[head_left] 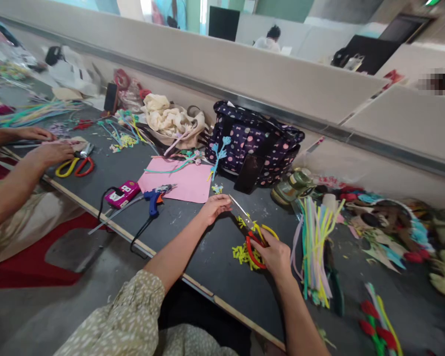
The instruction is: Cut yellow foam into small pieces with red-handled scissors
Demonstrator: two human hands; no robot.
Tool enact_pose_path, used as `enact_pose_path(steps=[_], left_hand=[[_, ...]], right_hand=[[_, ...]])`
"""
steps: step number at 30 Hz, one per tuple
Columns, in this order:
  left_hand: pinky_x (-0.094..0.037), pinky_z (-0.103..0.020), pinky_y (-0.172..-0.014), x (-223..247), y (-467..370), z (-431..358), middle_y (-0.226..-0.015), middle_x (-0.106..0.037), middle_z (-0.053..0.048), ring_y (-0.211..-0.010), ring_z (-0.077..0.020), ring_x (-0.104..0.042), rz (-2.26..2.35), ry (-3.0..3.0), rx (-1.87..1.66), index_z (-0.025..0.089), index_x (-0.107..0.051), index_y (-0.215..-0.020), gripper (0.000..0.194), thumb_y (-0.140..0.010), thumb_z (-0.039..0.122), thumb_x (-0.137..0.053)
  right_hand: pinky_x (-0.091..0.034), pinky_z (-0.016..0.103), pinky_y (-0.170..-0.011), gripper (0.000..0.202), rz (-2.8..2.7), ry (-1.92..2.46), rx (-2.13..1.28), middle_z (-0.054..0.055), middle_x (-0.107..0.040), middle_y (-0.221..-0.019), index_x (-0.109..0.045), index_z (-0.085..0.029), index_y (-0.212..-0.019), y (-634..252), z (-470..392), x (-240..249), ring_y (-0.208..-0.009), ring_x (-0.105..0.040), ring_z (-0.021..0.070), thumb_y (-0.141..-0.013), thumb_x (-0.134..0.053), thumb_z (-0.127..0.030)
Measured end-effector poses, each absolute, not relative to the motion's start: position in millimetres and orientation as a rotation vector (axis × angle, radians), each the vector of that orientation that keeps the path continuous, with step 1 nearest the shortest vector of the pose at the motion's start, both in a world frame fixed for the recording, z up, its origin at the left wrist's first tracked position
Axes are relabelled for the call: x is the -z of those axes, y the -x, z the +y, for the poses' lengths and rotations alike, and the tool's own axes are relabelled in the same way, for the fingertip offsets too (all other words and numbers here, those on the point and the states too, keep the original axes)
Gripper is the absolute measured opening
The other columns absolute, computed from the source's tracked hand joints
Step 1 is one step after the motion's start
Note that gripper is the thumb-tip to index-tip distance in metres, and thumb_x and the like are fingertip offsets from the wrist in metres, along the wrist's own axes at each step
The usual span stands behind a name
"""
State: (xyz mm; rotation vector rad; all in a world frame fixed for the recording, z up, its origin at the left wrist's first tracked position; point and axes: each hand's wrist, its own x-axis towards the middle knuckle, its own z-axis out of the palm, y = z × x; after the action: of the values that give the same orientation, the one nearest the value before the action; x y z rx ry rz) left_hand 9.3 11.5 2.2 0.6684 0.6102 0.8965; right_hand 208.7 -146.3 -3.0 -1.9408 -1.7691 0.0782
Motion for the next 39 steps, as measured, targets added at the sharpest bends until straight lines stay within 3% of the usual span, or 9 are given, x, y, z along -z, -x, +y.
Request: enact_pose_path(steps=[6, 14, 22, 28, 33, 39], left_hand=[[-0.052, -0.029, -0.069, -5, -10, 12, -0.066, -0.064, -0.002, -0.057, -0.0086, -0.056, 0.645, -0.621, -0.907, 0.011, -0.063, -0.073, 0.023, -0.057, 0.018, -0.078], [-0.054, -0.031, -0.069, -5, -10, 12, -0.073, -0.069, -0.006, -0.058, -0.0104, -0.06, 0.672, -0.569, -1.001, 0.01, -0.061, -0.068, 0.015, -0.059, 0.015, -0.072], [-0.053, -0.029, -0.064, -9, -9, 12, -0.07, -0.068, -0.006, -0.055, -0.0105, -0.06, 0.678, -0.545, -1.037, 0.011, -0.06, -0.065, 0.013, -0.058, 0.014, -0.071], [-0.054, -0.028, -0.067, -10, -10, 11, -0.067, -0.067, -0.004, -0.055, -0.0086, -0.059, 0.675, -0.551, -1.045, 0.011, -0.06, -0.064, 0.017, -0.058, 0.015, -0.075], [-0.054, -0.027, -0.067, -10, -10, 12, -0.067, -0.067, -0.003, -0.056, -0.0091, -0.06, 0.679, -0.56, -1.047, 0.011, -0.06, -0.068, 0.022, -0.057, 0.017, -0.079], [-0.053, -0.026, -0.067, -5, -9, 14, -0.074, -0.068, -0.003, -0.061, -0.0099, -0.062, 0.653, -0.566, -1.035, 0.012, -0.065, -0.085, 0.03, -0.058, 0.014, -0.079]], right_hand=[[-0.049, 0.025, -0.064, 0.044, -1.777, 1.973, -0.07, 0.003, -0.072, -0.09, -0.064, -0.023, -0.109, -208, -145, 3, -0.075, -0.068, 0.0175, -0.08, -0.052, -0.054], [-0.045, 0.026, -0.058, 0.059, -1.812, 2.061, 0.114, 0.004, -0.07, -0.078, -0.057, -0.019, -0.113, -199, -144, -6, -0.07, -0.067, 0.0202, -0.075, -0.052, -0.063], [-0.045, 0.027, -0.061, 0.048, -1.821, 2.044, 0.12, 0.003, -0.07, -0.082, -0.06, -0.022, -0.111, -203, -144, 1, -0.072, -0.066, 0.0185, -0.08, -0.05, -0.057], [-0.045, 0.026, -0.061, 0.052, -1.799, 2.013, 0.129, 0.004, -0.07, -0.079, -0.062, -0.019, -0.112, -203, -144, 3, -0.07, -0.066, 0.0186, -0.08, -0.05, -0.059], [-0.045, 0.026, -0.061, 0.051, -1.8, 1.981, 0.125, 0.005, -0.07, -0.085, -0.063, -0.02, -0.111, -204, -145, 4, -0.072, -0.066, 0.0181, -0.08, -0.051, -0.058], [-0.046, 0.026, -0.062, 0.05, -1.798, 1.954, 0.091, 0.003, -0.07, -0.077, -0.062, -0.019, -0.112, -203, -145, 3, -0.068, -0.065, 0.017, -0.08, -0.052, -0.056]])
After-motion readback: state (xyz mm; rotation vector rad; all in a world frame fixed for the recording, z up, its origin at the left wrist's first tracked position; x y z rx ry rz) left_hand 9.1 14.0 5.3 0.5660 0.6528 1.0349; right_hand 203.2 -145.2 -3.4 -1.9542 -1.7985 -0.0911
